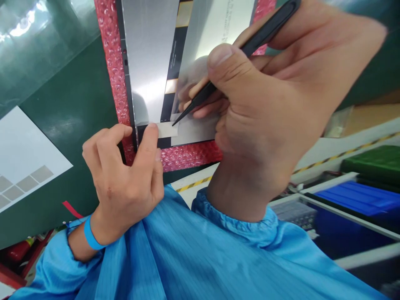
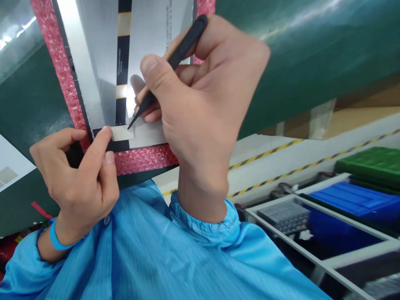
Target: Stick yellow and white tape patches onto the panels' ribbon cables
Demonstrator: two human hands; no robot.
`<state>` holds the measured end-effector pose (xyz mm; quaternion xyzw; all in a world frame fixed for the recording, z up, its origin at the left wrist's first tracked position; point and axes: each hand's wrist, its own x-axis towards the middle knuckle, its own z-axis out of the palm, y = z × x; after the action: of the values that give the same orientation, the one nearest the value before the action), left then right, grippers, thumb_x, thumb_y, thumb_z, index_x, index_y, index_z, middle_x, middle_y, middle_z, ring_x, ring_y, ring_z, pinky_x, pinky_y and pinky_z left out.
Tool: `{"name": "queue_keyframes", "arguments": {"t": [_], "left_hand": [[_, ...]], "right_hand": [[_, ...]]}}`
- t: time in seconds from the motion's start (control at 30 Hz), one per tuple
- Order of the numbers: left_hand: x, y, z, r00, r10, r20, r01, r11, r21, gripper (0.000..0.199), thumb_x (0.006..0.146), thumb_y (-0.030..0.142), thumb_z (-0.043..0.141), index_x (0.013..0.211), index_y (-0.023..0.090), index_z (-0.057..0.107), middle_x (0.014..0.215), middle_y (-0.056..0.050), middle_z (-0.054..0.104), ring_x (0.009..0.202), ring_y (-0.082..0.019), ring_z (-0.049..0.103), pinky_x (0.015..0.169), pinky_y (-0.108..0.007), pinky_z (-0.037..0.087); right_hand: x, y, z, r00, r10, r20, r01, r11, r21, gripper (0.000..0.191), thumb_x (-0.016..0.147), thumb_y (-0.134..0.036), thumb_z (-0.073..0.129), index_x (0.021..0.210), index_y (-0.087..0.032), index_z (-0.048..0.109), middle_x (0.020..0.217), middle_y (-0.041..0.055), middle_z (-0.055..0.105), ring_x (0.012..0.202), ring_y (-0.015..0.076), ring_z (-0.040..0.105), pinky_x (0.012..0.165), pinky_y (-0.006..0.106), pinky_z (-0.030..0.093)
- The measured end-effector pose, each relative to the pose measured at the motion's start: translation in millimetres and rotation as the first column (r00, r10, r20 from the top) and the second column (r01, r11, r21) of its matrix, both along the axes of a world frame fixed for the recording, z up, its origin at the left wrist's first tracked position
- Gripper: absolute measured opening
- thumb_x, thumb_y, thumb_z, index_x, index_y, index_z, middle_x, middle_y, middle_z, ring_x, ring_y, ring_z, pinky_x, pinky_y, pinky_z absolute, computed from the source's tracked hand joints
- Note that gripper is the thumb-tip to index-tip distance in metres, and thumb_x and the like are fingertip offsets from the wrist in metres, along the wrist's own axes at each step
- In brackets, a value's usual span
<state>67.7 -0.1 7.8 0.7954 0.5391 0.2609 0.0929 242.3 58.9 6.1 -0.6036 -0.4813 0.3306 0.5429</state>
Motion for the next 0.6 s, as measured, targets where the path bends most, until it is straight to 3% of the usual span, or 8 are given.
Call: {"name": "queue_keyframes", "arguments": {"t": [0.13, 0.43, 0.6], "left_hand": [[0.7, 1.3, 2.9, 0.997, -0.068, -0.047, 0.068, 0.998, 0.0, 0.04, 0.091, 0.018, 0.07, 0.131, 0.019, 0.075, 0.129, -0.02, 0.061, 0.119, -0.038, 0.057, 0.1, -0.056, 0.049], [4.6, -1.4, 2.2, 0.996, 0.01, -0.093, -0.015, 0.999, -0.052, 0.042, 0.092, 0.02, 0.069, 0.133, 0.026, 0.076, 0.135, -0.02, 0.057, 0.122, -0.042, 0.053, 0.1, -0.06, 0.045], [3.8, -1.3, 1.8, 0.995, 0.01, -0.1, -0.013, 0.999, -0.035, 0.041, 0.092, 0.02, 0.069, 0.132, 0.025, 0.076, 0.134, -0.021, 0.057, 0.123, -0.041, 0.051, 0.101, -0.058, 0.045]], "right_hand": [[-0.4, 0.9, 0.1, 1.0, -0.001, 0.002, 0.001, 1.0, -0.006, 0.029, 0.099, -0.007, 0.069, 0.083, -0.03, 0.061, 0.071, -0.0094, 0.068, 0.062, 0.0186, 0.073, 0.04, 0.027, 0.054], [-3.4, -2.4, 0.3, 0.997, -0.068, -0.027, 0.067, 0.997, -0.048, 0.029, 0.098, -0.011, 0.072, 0.082, -0.031, 0.06, 0.072, -0.004, 0.064, 0.064, 0.0208, 0.072, 0.043, 0.031, 0.059], [-9.9, -1.5, -12.0, 0.971, -0.212, -0.115, 0.224, 0.968, 0.11, 0.028, 0.096, -0.007, 0.071, 0.08, -0.028, 0.06, 0.064, -0.0066, 0.055, 0.055, 0.0155, 0.067, 0.037, 0.024, 0.052]]}}
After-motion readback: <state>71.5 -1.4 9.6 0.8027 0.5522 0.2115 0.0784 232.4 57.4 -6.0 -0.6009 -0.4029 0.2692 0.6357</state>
